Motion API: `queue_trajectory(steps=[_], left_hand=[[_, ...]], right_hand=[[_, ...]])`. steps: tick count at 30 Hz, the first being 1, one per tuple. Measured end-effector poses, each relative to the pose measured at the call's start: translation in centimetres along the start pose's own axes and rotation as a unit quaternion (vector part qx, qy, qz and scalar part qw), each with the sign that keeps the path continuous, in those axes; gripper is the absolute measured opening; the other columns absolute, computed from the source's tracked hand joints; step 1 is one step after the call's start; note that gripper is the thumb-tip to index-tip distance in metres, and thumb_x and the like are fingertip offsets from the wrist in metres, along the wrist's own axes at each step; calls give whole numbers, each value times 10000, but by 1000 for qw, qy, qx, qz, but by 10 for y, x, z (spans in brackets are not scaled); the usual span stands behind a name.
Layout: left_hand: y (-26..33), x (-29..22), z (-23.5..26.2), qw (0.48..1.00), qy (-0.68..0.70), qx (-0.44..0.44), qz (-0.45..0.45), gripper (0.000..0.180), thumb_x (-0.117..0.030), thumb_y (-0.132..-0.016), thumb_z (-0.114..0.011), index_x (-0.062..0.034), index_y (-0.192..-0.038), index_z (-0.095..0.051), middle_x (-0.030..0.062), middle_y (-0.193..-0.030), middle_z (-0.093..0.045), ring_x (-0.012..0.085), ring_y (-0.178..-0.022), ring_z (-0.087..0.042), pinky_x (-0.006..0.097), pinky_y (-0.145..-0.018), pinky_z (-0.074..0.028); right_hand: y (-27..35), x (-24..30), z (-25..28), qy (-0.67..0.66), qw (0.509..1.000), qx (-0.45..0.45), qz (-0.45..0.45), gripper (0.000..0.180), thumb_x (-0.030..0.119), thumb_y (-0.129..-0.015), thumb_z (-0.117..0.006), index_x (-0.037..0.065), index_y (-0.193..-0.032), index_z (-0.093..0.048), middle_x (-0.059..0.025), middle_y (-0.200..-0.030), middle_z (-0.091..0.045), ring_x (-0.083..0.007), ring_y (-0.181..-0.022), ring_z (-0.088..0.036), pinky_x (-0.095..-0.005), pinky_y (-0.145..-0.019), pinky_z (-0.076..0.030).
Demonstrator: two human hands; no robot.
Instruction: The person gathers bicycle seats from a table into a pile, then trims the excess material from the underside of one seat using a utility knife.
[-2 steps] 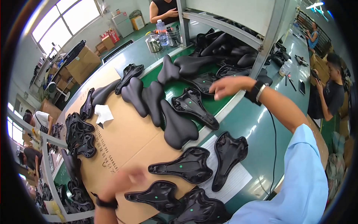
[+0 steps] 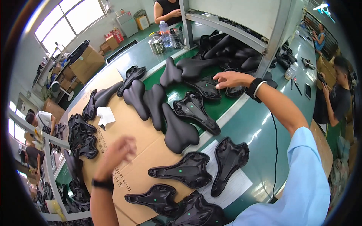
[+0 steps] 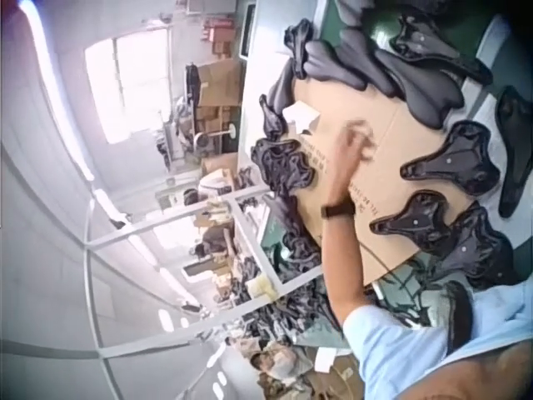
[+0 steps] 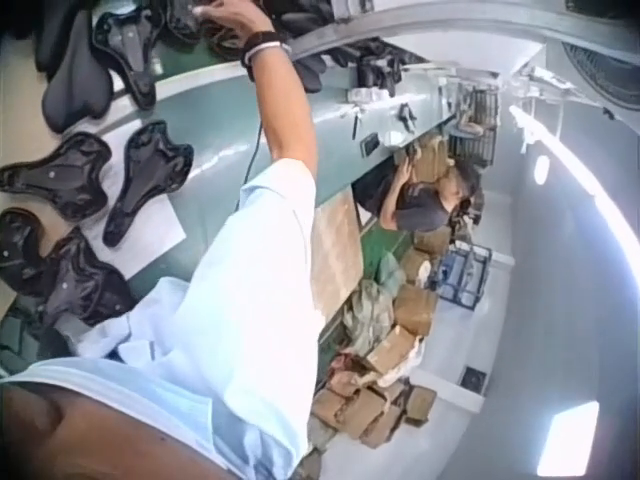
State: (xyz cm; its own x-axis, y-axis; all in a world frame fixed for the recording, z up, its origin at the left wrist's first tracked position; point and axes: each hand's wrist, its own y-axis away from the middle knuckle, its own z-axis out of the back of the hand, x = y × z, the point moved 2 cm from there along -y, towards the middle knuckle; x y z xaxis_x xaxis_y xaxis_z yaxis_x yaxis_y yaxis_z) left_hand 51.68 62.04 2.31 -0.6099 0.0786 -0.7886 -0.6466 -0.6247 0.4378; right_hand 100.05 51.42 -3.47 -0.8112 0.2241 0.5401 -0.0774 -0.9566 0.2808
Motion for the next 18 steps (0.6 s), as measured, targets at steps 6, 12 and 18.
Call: queue_trajectory(steps=[6,12,18], left_hand=[[-174,72,13,940,-160,-302,10,922,-486,-710,-776,-75,-1412,-342,325,-1221,-520,408,-1141,-531,448,-971,-441],[-255,58,-82,884,-221,-357,205,994,-451,-597,-822,-310,-1444,-320,330,-1458,-104,539,-1244,-338,549,-992,-407],[-230,84,-56,899,-162,-392,108,917,-360,-581,-792,-251,-1399,-394,315,-1369,-234,509,-1194,-395,510,-990,-417]], right_hand=[[-102,-51,-35,186,980,-73,-6,788,583,-783,-631,62,-1350,-462,-228,-1288,-545,-381,-1185,-518,-454,-1000,-373],[-161,-90,-67,116,989,-71,-63,748,672,-786,-550,65,-1219,-605,-226,-1143,-630,-354,-1124,-565,-442,-970,-396],[-157,-72,-84,65,997,21,-18,704,740,-821,-431,129,-1063,-684,-175,-1047,-665,-367,-1018,-610,-446,-883,-464]])
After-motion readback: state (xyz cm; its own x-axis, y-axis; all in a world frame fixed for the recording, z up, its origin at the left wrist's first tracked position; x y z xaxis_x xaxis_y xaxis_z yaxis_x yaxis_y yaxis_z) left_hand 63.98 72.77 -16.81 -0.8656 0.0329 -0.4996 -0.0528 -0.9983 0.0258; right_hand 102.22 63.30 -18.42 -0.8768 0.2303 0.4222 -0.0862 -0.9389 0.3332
